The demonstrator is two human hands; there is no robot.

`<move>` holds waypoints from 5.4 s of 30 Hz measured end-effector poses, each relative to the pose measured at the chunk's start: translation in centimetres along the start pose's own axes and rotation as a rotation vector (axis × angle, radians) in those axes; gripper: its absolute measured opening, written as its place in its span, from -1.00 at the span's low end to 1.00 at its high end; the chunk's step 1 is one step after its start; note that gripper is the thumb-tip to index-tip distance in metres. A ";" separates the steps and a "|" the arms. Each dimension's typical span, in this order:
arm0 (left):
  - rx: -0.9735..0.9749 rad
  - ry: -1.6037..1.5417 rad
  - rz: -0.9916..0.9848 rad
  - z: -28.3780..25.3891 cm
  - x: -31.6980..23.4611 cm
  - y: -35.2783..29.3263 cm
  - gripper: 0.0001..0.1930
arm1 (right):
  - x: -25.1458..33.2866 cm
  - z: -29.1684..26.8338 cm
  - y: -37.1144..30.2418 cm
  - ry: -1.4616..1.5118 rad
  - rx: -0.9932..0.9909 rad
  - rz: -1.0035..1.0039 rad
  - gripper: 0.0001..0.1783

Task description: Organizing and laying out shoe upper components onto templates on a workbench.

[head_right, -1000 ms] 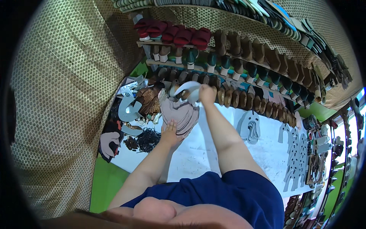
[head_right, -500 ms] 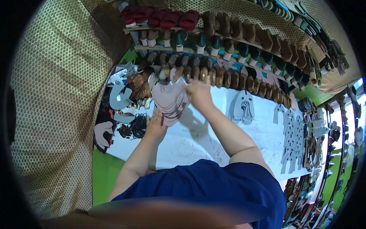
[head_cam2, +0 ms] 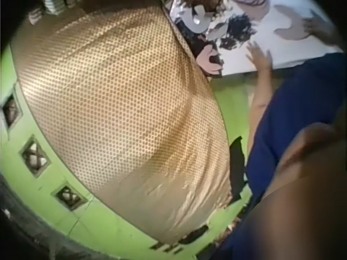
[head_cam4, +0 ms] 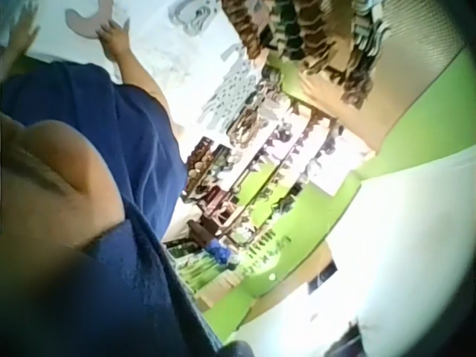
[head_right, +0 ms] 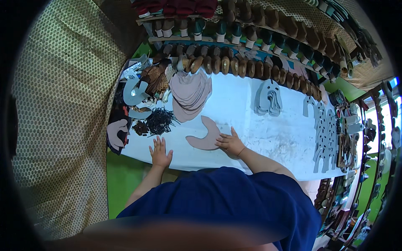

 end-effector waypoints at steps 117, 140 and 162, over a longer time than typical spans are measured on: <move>-0.064 -0.122 0.358 0.5 -8.4 1.5 -0.60 | 6.8 4.6 9.9 0.249 -0.308 0.392 -0.93; -0.065 -0.120 0.380 0.5 -8.4 1.8 -0.63 | 7.1 4.2 10.2 0.238 -0.223 0.365 -0.93; -0.083 -0.082 0.360 0.6 -8.5 1.9 -0.52 | 7.5 2.3 10.9 0.113 -0.071 0.380 -0.89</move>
Point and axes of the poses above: each hand's wrist, its own y-axis towards the middle knuckle, its own z-axis out of the palm, x = y × z, the point moved 2 cm from there along y, towards the middle knuckle, and after that the axes turned 3 degrees about x, right-handed, at the moved point
